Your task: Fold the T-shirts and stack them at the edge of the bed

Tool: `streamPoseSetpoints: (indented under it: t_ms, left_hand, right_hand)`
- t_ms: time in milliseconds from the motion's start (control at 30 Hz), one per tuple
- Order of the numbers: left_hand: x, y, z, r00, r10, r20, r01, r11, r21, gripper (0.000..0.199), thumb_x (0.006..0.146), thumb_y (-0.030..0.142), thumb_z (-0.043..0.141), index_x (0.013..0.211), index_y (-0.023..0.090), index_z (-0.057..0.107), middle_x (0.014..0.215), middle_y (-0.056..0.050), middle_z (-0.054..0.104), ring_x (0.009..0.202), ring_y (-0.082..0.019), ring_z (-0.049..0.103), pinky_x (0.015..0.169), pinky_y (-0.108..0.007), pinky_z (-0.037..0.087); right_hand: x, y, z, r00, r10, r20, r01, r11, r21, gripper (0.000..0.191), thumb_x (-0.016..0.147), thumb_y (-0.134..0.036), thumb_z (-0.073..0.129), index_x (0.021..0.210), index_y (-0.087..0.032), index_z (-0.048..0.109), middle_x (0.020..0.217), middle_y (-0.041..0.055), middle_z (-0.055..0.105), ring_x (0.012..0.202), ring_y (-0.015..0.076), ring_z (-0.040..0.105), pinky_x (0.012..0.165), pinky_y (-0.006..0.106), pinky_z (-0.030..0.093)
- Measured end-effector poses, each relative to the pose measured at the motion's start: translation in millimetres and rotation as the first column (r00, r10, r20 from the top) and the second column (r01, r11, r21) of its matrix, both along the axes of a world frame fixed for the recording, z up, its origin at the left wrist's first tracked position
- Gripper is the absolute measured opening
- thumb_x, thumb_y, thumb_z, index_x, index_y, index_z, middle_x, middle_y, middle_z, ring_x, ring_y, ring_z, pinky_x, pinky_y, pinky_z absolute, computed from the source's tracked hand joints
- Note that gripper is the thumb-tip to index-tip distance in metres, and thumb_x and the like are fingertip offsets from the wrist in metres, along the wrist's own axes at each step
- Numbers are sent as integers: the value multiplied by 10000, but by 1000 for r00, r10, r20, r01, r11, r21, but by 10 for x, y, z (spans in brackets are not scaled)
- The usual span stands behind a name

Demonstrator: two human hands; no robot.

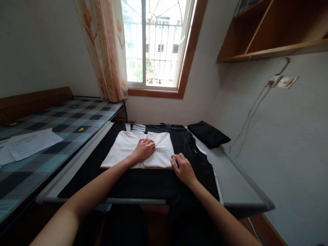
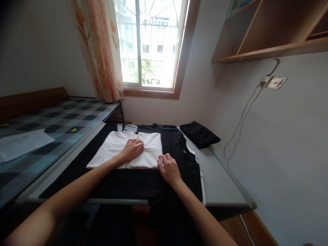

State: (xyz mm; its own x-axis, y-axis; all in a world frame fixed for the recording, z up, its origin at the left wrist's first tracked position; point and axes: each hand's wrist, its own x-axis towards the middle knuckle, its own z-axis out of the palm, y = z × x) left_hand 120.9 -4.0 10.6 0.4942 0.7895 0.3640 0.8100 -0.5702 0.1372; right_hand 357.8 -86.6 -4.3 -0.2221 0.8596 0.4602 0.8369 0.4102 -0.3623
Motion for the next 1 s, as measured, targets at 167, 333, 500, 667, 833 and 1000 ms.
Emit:
streamPoseSetpoints:
  t_ms: [167, 333, 500, 667, 833, 1000]
  left_hand:
    - [-27, 1, -2, 999, -22, 35, 23, 1000, -6, 251, 943, 366, 460, 1010, 245, 670, 1169, -51, 656, 1105, -225, 552, 1000, -389, 355]
    - [-311, 45, 132, 994, 11, 105, -5, 998, -59, 357, 914, 470, 493, 1177, 268, 629, 1272, -42, 616, 1186, -231, 527, 1009, -365, 380]
    - [-935, 119, 238, 899, 438, -1, -437, 896, -76, 402, 897, 478, 475, 1194, 252, 625, 1270, -95, 596, 1160, -303, 531, 964, -421, 403]
    - [-1553, 258, 131, 694, 719, -51, -703, 660, -266, 562, 866, 596, 414, 1196, 183, 606, 1183, -167, 624, 1065, -329, 598, 825, -365, 464]
    - [-1751, 357, 104, 698, 716, -25, -641, 609, -467, 506, 841, 621, 432, 879, 178, 674, 890, -110, 717, 871, -275, 672, 670, -281, 471]
    - [-1765, 357, 82, 707, 707, 20, -573, 590, -569, 466, 787, 615, 510, 776, 169, 645, 772, -81, 706, 637, -216, 654, 505, -249, 447]
  right_hand:
    - [0, -14, 17, 999, -22, -48, 21, 999, -27, 266, 941, -340, 434, 1035, -194, 635, 904, 54, 585, 781, 183, 579, 776, 314, 432]
    - [51, 77, -19, 975, -80, -207, 58, 992, -111, 321, 928, -384, 433, 1068, -176, 633, 866, 63, 619, 729, 182, 591, 715, 301, 458]
    - [85, 412, 66, 943, -188, -273, 99, 946, -308, 313, 909, -387, 484, 1039, -158, 654, 878, 86, 683, 811, 202, 634, 724, 291, 474]
    - [-32, 823, 259, 883, -353, -310, 110, 797, -594, 329, 842, -413, 616, 954, -108, 672, 825, 103, 677, 666, 169, 614, 484, 224, 461]
    - [-122, 978, 354, 871, -385, -305, 70, 711, -699, 337, 806, -440, 659, 719, -116, 630, 701, 64, 613, 573, 129, 537, 405, 201, 390]
    - [-172, 943, 374, 880, -354, -318, 25, 701, -712, 319, 897, -432, 530, 767, -145, 572, 715, 50, 591, 550, 128, 524, 429, 222, 381]
